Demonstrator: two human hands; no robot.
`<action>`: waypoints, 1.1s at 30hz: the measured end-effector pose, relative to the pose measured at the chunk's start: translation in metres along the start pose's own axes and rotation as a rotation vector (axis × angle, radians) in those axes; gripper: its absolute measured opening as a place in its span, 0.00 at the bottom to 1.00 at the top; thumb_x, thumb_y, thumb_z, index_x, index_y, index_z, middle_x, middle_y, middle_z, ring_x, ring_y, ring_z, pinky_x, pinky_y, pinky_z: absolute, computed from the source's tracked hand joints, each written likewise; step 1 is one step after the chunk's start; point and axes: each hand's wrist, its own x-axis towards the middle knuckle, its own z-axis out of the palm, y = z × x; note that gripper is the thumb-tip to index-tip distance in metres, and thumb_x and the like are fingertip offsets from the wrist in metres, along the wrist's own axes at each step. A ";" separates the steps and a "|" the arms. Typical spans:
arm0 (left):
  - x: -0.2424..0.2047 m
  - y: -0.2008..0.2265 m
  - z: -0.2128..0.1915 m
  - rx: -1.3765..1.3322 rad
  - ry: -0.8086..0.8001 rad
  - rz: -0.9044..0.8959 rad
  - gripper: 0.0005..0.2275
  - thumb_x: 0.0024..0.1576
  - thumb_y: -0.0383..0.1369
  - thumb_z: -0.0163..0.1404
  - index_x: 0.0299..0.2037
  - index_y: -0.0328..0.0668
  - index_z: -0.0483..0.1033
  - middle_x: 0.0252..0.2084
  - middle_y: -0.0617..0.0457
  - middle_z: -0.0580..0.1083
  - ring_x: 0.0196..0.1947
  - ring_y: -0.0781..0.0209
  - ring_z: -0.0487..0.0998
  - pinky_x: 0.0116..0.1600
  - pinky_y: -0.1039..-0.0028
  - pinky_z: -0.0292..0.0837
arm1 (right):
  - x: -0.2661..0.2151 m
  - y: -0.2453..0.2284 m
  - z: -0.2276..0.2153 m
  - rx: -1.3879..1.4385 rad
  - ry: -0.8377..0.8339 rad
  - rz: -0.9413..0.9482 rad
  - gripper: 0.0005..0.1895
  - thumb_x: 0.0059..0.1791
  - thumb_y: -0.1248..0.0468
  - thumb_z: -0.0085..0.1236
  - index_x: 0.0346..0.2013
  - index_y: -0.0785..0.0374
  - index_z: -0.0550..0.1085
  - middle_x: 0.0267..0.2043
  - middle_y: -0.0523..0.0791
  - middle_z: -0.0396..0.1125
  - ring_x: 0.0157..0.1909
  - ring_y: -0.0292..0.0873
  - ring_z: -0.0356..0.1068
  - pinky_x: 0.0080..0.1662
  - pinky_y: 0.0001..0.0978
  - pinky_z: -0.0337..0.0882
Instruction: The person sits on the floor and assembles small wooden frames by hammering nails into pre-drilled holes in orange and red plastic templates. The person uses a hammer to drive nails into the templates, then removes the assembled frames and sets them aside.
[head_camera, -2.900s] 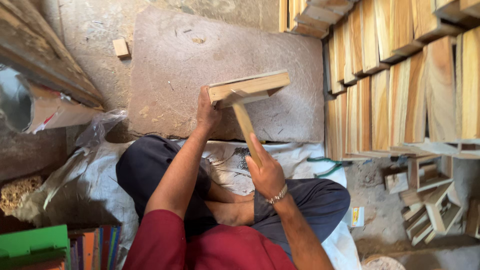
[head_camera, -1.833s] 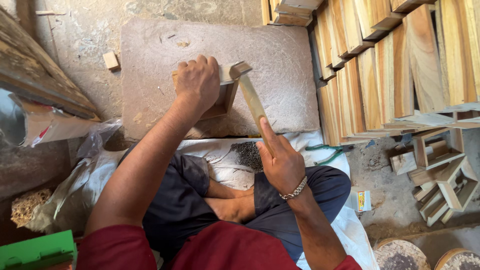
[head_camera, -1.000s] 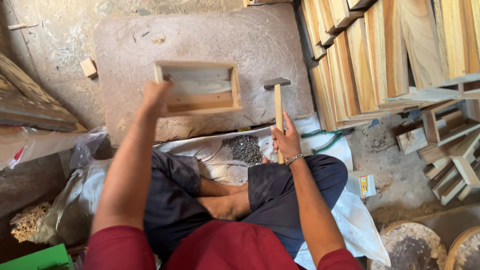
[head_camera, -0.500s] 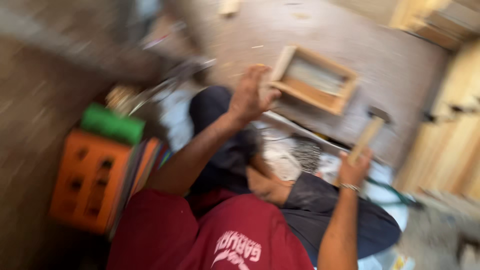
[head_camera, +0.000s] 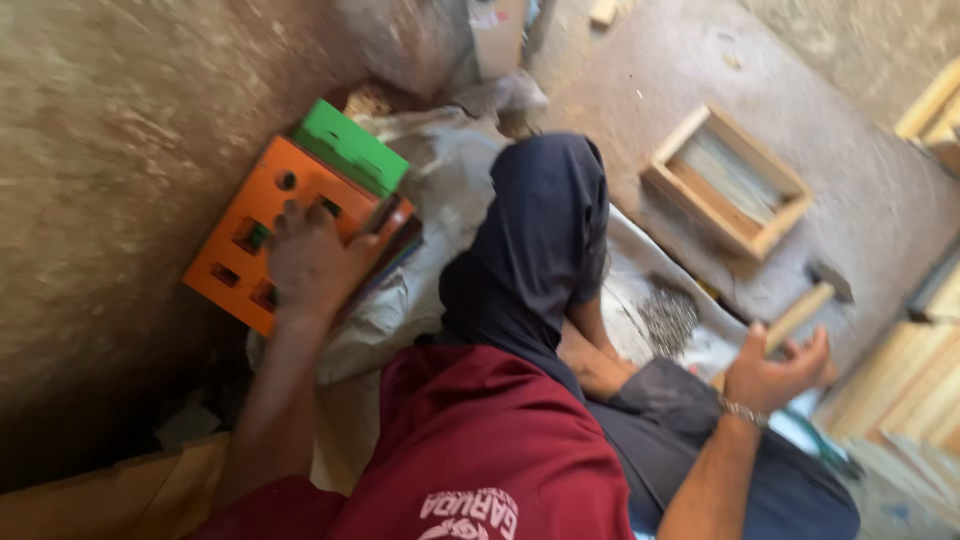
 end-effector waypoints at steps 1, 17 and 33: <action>-0.007 -0.002 0.000 0.006 -0.061 0.005 0.28 0.47 0.47 0.67 0.45 0.28 0.75 0.49 0.34 0.70 0.47 0.36 0.75 0.45 0.50 0.74 | -0.001 -0.006 -0.006 0.006 -0.005 -0.027 0.38 0.52 0.67 0.69 0.73 0.70 0.61 0.64 0.54 0.54 0.60 0.49 0.64 0.63 0.40 0.71; 0.013 0.101 -0.087 -0.225 0.025 0.381 0.14 0.55 0.42 0.64 0.41 0.41 0.81 0.44 0.46 0.76 0.43 0.46 0.78 0.42 0.57 0.75 | -0.019 -0.017 0.024 0.280 -0.144 0.152 0.34 0.50 0.68 0.67 0.68 0.67 0.64 0.61 0.50 0.56 0.49 0.43 0.74 0.49 0.32 0.78; 0.048 0.498 0.140 -0.151 -0.195 1.324 0.07 0.51 0.35 0.56 0.35 0.42 0.81 0.47 0.47 0.71 0.50 0.50 0.72 0.51 0.59 0.67 | -0.015 -0.029 0.020 0.223 -0.152 0.314 0.28 0.47 0.69 0.64 0.61 0.68 0.69 0.57 0.50 0.61 0.44 0.39 0.75 0.43 0.27 0.79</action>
